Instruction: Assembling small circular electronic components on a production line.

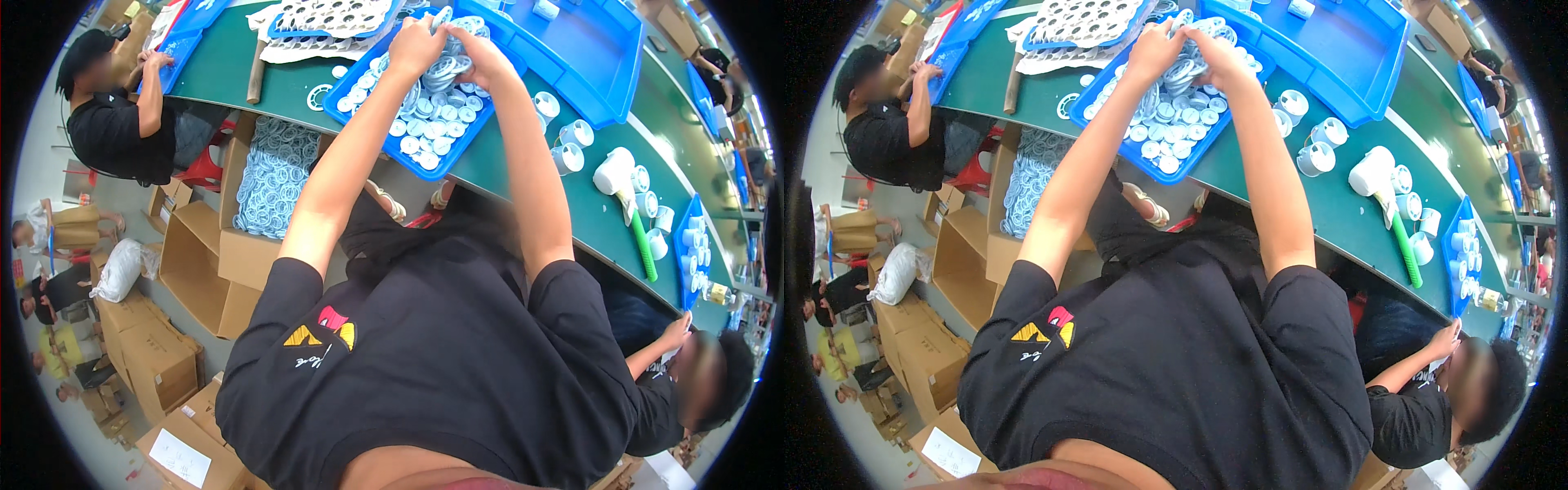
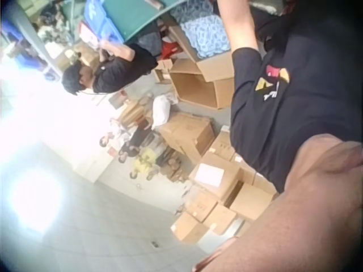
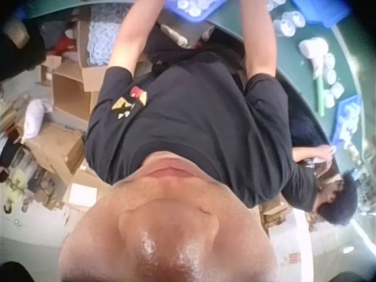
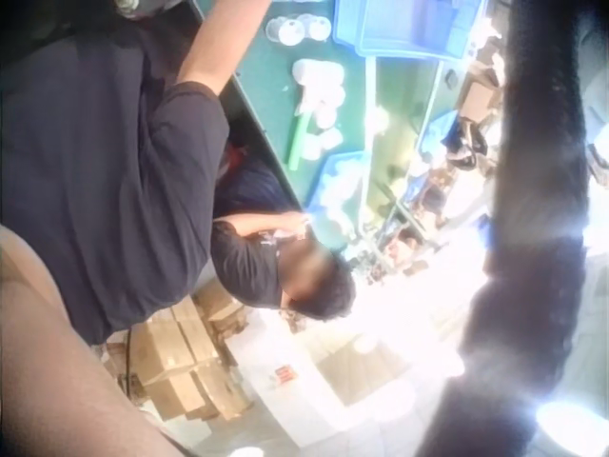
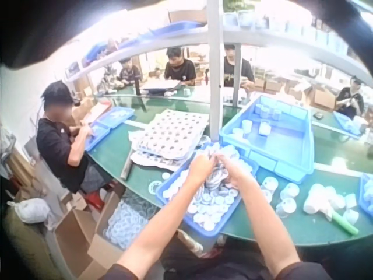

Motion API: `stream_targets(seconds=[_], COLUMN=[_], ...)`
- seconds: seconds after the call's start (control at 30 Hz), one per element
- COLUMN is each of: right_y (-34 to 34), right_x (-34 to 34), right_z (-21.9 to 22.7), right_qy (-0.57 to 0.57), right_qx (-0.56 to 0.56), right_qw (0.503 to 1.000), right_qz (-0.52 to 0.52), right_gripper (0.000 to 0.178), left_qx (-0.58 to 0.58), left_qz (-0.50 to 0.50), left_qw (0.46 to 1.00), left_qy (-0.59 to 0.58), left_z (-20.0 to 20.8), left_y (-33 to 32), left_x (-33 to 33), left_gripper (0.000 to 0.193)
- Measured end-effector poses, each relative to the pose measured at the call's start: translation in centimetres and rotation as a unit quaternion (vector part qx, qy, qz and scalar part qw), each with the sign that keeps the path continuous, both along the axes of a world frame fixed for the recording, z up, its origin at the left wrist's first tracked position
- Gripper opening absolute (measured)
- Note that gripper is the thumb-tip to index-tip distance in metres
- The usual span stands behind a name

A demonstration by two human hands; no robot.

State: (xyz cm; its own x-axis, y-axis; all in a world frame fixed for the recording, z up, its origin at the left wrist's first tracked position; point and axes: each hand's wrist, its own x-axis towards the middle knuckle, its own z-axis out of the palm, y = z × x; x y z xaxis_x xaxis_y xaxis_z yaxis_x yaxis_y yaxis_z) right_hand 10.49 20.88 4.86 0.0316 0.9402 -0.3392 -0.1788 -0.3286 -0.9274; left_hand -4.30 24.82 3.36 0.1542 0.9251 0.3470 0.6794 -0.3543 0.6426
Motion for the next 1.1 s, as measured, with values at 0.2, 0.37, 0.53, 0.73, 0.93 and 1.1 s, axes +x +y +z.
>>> stream_targets(seconds=[0.2, 0.37, 0.53, 0.73, 0.93, 1.1], right_y=[-0.5, -1.9, -9.4, -15.7, -16.2, -13.9], right_x=[1.6, 3.6, 1.3, -3.8, -6.4, -7.0], right_z=[2.9, 2.6, 2.1, -2.0, -3.4, -3.6], right_qy=[-0.3, -0.573, -0.57, -0.579, -0.663, -0.67], right_qx=[0.061, 0.107, 0.252, 0.278, 0.264, 0.275], right_qw=[0.952, 0.812, 0.773, 0.766, 0.7, 0.686], right_qz=[0.026, -0.008, -0.116, 0.012, 0.032, 0.067], right_gripper=[0.079, 0.069, 0.053, 0.06, 0.082, 0.065], left_qx=[0.033, 0.166, 0.128, 0.123, 0.146, 0.108], left_qz=[-0.023, -0.097, -0.223, -0.19, -0.19, -0.136], left_qw=[0.994, 0.968, 0.944, 0.957, 0.967, 0.982], left_qy=[0.1, 0.164, 0.207, 0.181, 0.091, -0.079], left_z=[0.3, 1.2, 0.2, -2.3, -2.3, 3.3], left_y=[0.5, -1.9, -7.2, -5.2, -5.6, -11.2], left_x=[0.4, -2.0, -8.2, -8.4, -7.6, -10.5], left_gripper=[0.065, 0.07, 0.078, 0.058, 0.046, 0.03])
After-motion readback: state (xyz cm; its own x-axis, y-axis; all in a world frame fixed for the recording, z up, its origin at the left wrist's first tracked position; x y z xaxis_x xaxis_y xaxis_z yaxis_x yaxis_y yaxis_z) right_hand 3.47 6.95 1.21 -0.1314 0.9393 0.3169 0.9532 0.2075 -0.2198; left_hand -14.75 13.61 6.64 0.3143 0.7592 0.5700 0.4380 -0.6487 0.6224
